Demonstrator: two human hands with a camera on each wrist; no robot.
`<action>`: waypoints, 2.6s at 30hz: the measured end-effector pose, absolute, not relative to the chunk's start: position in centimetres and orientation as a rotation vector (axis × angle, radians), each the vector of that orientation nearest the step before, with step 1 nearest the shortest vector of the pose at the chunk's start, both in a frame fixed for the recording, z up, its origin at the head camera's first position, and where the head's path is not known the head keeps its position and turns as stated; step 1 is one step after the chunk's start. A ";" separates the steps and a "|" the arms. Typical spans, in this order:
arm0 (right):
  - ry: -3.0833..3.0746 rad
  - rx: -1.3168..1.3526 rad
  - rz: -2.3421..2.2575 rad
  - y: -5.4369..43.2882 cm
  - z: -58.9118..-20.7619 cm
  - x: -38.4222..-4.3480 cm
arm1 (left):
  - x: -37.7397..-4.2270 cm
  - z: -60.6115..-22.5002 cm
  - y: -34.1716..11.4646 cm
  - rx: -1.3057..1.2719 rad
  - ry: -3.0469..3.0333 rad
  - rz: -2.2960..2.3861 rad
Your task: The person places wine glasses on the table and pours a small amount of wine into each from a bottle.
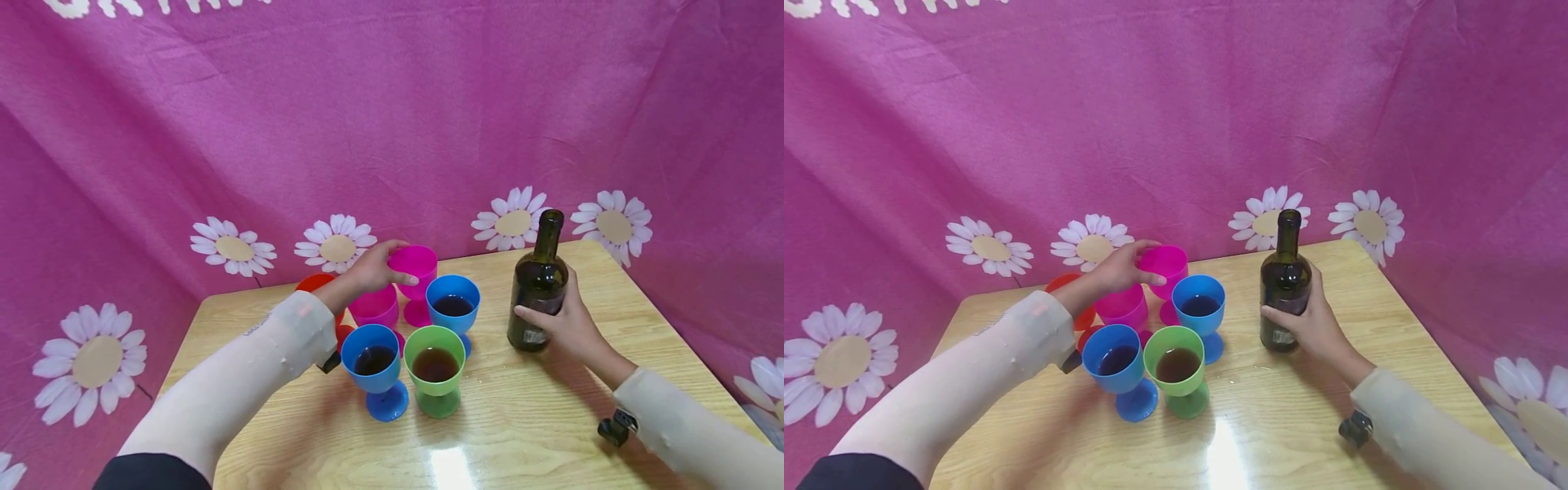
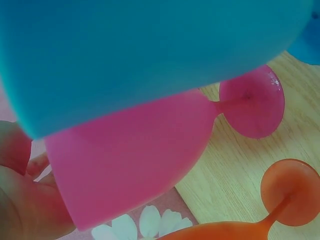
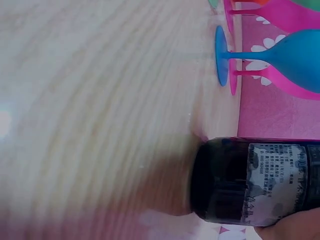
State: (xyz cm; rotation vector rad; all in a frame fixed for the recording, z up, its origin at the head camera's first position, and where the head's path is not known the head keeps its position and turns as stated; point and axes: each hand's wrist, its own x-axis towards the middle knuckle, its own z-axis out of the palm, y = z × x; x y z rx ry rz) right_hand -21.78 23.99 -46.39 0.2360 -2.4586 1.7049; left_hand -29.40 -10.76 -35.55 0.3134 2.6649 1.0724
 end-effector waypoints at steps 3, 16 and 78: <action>-2.472 0.255 1.703 23.9 -46.1 -22.0 | -29.4 -35.6 -10.7 0.313 2.664 1.067; -2.470 0.371 1.669 23.2 -45.1 -22.8 | -29.4 -35.4 -10.8 0.314 2.637 1.084; -2.968 0.738 0.580 22.2 -36.6 -27.2 | -29.2 -35.5 -11.1 0.322 2.653 1.075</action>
